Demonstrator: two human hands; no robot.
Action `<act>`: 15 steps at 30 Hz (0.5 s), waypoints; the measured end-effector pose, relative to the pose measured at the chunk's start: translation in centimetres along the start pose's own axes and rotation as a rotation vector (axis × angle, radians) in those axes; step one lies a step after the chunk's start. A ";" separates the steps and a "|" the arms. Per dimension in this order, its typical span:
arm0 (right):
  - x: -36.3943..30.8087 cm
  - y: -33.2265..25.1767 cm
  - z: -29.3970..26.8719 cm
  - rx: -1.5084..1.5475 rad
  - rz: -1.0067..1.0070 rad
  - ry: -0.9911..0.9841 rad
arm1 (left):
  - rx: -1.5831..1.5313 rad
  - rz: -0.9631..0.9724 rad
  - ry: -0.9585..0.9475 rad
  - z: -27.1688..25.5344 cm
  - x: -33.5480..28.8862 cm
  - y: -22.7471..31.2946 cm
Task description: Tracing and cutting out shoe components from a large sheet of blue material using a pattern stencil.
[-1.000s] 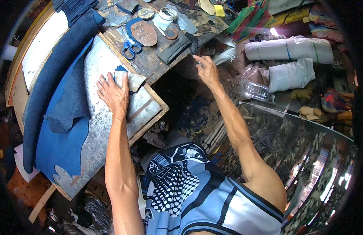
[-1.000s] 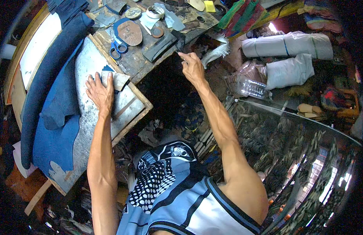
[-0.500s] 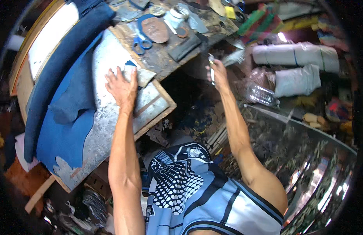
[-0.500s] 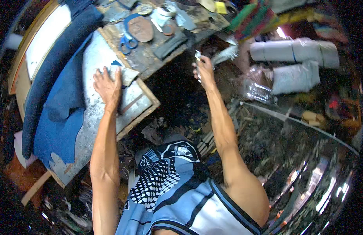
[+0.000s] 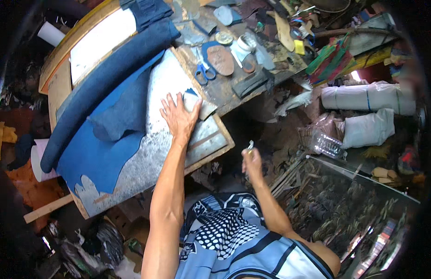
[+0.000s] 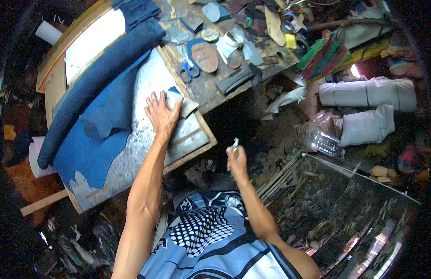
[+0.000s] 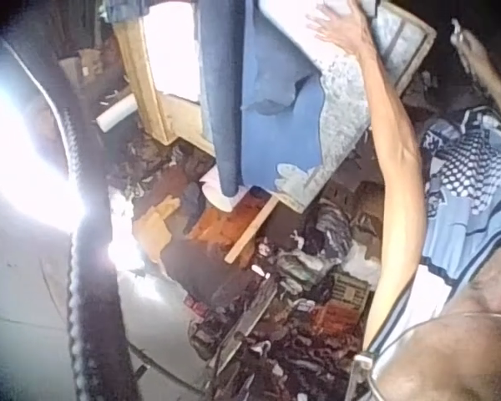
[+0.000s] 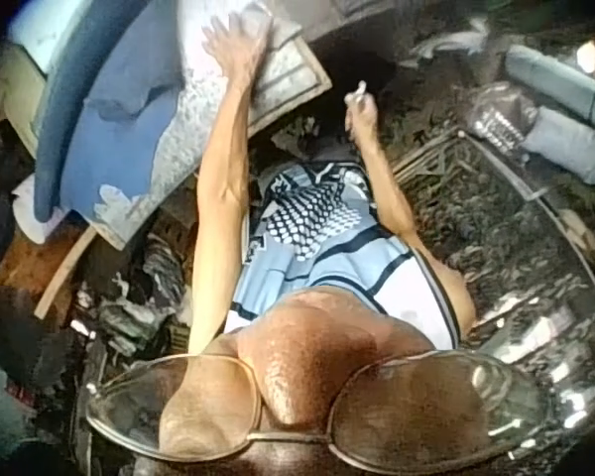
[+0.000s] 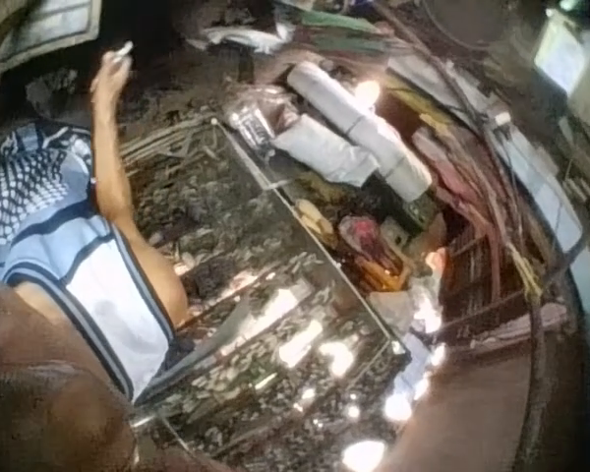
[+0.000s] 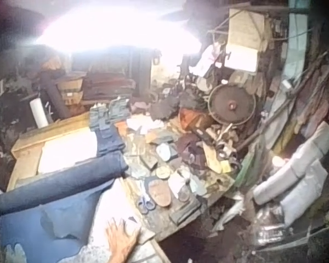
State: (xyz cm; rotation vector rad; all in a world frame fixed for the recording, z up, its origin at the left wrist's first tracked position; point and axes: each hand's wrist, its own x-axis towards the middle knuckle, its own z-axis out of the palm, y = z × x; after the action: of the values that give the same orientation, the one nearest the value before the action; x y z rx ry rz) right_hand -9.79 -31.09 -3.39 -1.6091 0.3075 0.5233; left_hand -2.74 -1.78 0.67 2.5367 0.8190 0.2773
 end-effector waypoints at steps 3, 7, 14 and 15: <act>-2.2 0.9 1.2 -0.025 0.043 -0.010 | -0.002 0.089 -0.095 -1.0 -0.3 0.4; -1.8 0.5 0.2 -0.137 -0.060 0.026 | 0.060 0.305 -0.151 -1.7 -0.8 1.0; -1.5 -0.1 -2.9 -0.060 -0.025 0.142 | 0.014 0.320 -0.153 -1.7 -0.8 -0.8; -1.6 -0.1 -2.9 -0.060 -0.028 0.139 | -0.027 0.372 -0.139 -1.8 -0.7 -1.6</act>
State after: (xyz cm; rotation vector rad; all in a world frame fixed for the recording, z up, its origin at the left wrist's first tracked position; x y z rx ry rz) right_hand -10.73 -34.14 -2.40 -1.7098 0.3754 0.4027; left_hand -4.65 -0.41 1.45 2.6351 0.2855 0.2235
